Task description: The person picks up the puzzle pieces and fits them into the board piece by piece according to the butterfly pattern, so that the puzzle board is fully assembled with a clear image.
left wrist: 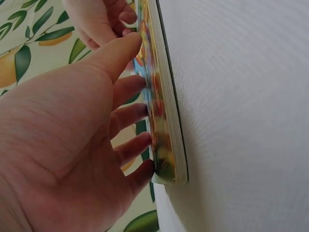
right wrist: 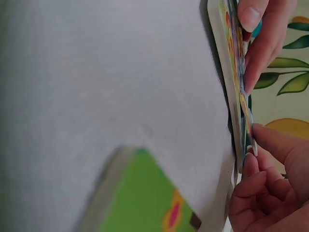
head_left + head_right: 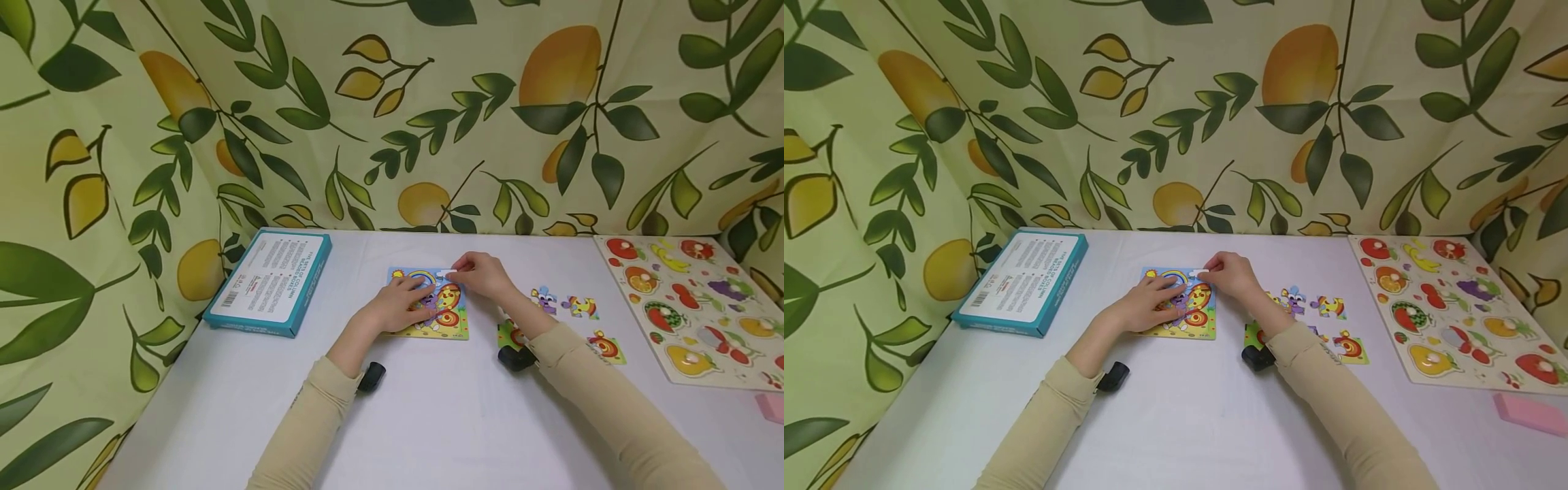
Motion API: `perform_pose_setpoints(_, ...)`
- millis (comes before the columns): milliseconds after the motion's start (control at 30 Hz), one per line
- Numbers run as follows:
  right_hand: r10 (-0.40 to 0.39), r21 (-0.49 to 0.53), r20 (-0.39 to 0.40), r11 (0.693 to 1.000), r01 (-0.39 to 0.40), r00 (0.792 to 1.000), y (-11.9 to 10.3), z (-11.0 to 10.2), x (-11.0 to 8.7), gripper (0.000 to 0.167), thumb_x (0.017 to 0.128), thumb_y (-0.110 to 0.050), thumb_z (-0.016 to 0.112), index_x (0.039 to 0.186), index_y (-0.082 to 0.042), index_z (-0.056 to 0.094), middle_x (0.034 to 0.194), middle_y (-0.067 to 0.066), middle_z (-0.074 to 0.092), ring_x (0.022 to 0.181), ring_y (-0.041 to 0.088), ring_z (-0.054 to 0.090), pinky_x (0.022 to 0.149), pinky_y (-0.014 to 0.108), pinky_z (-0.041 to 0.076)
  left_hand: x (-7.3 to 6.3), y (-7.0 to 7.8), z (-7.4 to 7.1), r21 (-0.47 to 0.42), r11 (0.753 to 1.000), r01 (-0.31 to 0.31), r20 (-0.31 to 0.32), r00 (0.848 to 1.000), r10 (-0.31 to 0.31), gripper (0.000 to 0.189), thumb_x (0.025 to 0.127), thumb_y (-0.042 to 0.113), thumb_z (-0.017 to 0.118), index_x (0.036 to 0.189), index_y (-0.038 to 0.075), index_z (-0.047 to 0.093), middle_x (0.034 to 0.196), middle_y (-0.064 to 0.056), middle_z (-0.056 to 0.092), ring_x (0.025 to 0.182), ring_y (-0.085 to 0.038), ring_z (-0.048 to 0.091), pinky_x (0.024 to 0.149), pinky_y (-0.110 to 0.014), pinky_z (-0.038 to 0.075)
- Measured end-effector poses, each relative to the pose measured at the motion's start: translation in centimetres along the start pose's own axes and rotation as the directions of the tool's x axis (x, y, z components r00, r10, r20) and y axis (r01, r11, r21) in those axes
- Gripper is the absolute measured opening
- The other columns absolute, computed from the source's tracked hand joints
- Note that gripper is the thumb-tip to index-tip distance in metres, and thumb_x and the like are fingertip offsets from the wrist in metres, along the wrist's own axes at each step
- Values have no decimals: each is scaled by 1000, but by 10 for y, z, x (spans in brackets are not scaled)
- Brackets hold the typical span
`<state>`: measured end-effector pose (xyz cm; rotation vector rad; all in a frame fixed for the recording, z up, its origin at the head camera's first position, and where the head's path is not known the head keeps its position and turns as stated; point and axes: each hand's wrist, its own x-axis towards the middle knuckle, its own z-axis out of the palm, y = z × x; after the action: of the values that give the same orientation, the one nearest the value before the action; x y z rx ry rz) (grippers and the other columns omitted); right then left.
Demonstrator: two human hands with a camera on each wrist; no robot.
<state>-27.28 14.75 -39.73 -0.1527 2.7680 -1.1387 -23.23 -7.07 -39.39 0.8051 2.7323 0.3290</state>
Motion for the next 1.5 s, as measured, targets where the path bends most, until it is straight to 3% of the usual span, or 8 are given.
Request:
perform_pose_setpoints(433, 24, -22, 42, 1000, -23, 999, 0, 1, 1, 31, 90, -30, 71, 104, -3, 65, 91, 9, 58, 84, 24, 49, 70, 30, 39, -2, 4, -2, 17, 1000, -5, 23, 1000, 5, 59, 99, 53, 46, 152, 29, 35, 159, -6, 23, 143, -34, 21, 113, -51, 27)
perform_pose_setpoints(1500, 36, -31, 22, 999, -35, 999, 1, 4, 3, 35, 90, -28, 72, 107, -1, 58, 87, 8, 52, 83, 23, 48, 69, 29, 38, 0, 8, -4, 44, 999, 3, 21, 1000, -4, 59, 99, 52, 46, 152, 29, 35, 158, -8, 25, 141, -35, 24, 111, -52, 29)
